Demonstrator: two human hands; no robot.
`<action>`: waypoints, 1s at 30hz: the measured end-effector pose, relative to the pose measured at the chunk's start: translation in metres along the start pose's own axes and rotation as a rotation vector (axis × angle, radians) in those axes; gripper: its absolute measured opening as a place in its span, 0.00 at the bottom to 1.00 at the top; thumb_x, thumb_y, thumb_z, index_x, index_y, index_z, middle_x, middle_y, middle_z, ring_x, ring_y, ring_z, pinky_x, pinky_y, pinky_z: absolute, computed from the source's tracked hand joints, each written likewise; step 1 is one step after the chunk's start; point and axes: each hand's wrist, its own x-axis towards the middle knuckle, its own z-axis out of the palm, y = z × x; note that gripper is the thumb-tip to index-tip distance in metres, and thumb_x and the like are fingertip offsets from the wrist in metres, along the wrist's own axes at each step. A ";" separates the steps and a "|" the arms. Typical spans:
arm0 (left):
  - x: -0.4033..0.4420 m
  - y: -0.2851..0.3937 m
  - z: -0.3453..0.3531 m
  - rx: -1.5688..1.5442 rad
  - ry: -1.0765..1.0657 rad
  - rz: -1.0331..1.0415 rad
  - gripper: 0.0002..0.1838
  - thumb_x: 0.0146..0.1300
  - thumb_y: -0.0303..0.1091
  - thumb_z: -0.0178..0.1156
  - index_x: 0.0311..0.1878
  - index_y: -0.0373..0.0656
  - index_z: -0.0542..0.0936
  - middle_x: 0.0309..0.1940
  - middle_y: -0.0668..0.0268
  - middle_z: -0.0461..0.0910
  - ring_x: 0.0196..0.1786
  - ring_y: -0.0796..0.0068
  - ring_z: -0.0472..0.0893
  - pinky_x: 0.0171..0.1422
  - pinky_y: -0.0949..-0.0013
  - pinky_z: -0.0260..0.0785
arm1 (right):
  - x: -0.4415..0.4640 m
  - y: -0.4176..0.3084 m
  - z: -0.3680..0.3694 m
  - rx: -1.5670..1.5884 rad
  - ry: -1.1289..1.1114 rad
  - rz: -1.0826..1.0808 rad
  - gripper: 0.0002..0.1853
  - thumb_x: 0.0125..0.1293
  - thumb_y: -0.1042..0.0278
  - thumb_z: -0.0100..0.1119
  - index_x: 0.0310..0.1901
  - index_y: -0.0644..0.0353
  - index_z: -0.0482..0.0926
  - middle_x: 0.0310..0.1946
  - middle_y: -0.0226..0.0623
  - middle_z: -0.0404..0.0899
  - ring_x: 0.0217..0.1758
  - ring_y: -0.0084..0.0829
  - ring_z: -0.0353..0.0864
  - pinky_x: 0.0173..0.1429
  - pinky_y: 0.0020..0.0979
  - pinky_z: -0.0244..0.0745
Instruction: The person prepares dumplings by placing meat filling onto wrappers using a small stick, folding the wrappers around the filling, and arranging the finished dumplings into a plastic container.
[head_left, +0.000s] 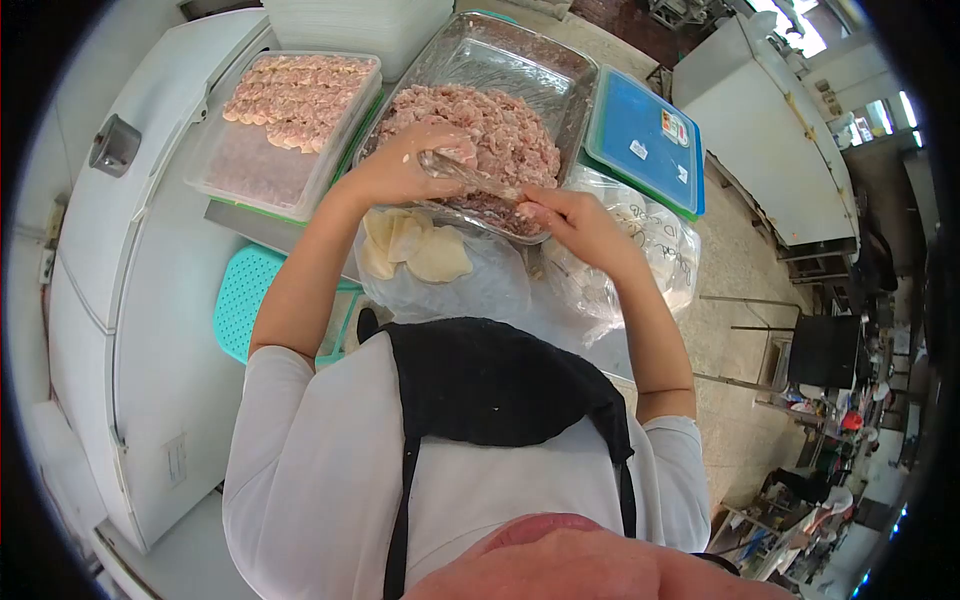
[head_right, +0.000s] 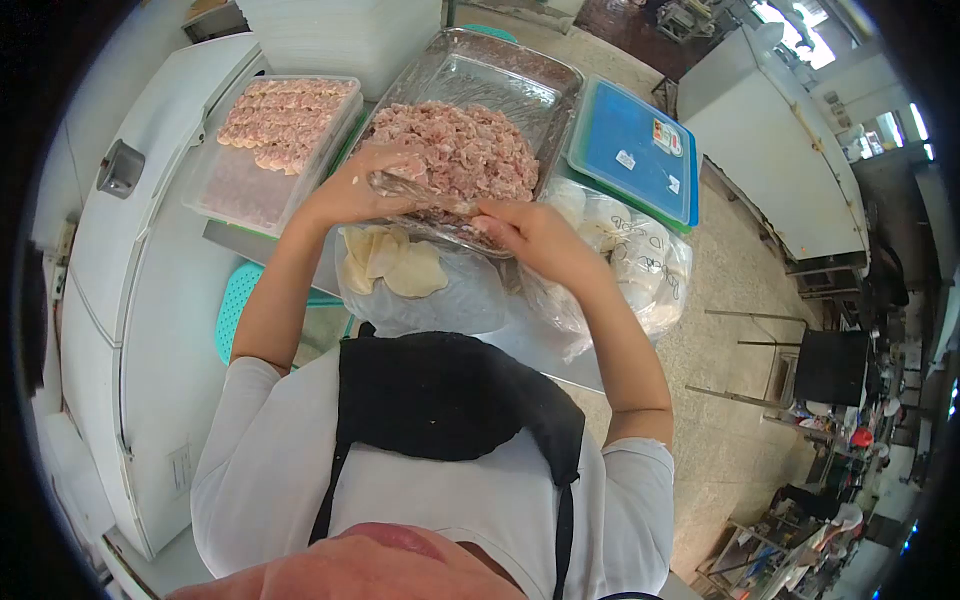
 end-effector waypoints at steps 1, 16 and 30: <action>-0.004 -0.006 0.002 -0.006 0.002 0.010 0.27 0.51 0.45 0.71 0.54 0.46 0.79 0.51 0.56 0.79 0.59 0.56 0.75 0.67 0.57 0.61 | 0.002 -0.004 -0.006 -0.010 0.003 0.006 0.15 0.69 0.61 0.56 0.51 0.62 0.80 0.39 0.44 0.83 0.44 0.37 0.82 0.49 0.32 0.73; -0.089 -0.037 -0.097 -0.180 0.100 -0.296 0.33 0.47 0.46 0.75 0.55 0.41 0.77 0.52 0.56 0.78 0.57 0.63 0.76 0.61 0.61 0.66 | 0.067 -0.123 0.051 -0.232 0.179 -0.015 0.14 0.70 0.63 0.54 0.49 0.65 0.78 0.39 0.51 0.80 0.41 0.48 0.80 0.46 0.37 0.73; -0.197 -0.216 -0.170 0.334 0.381 -0.379 0.36 0.47 0.41 0.71 0.61 0.40 0.72 0.50 0.51 0.77 0.51 0.53 0.77 0.58 0.59 0.69 | 0.051 -0.096 0.124 -0.020 0.350 0.319 0.17 0.71 0.65 0.54 0.55 0.67 0.77 0.30 0.28 0.78 0.32 0.19 0.74 0.36 0.23 0.70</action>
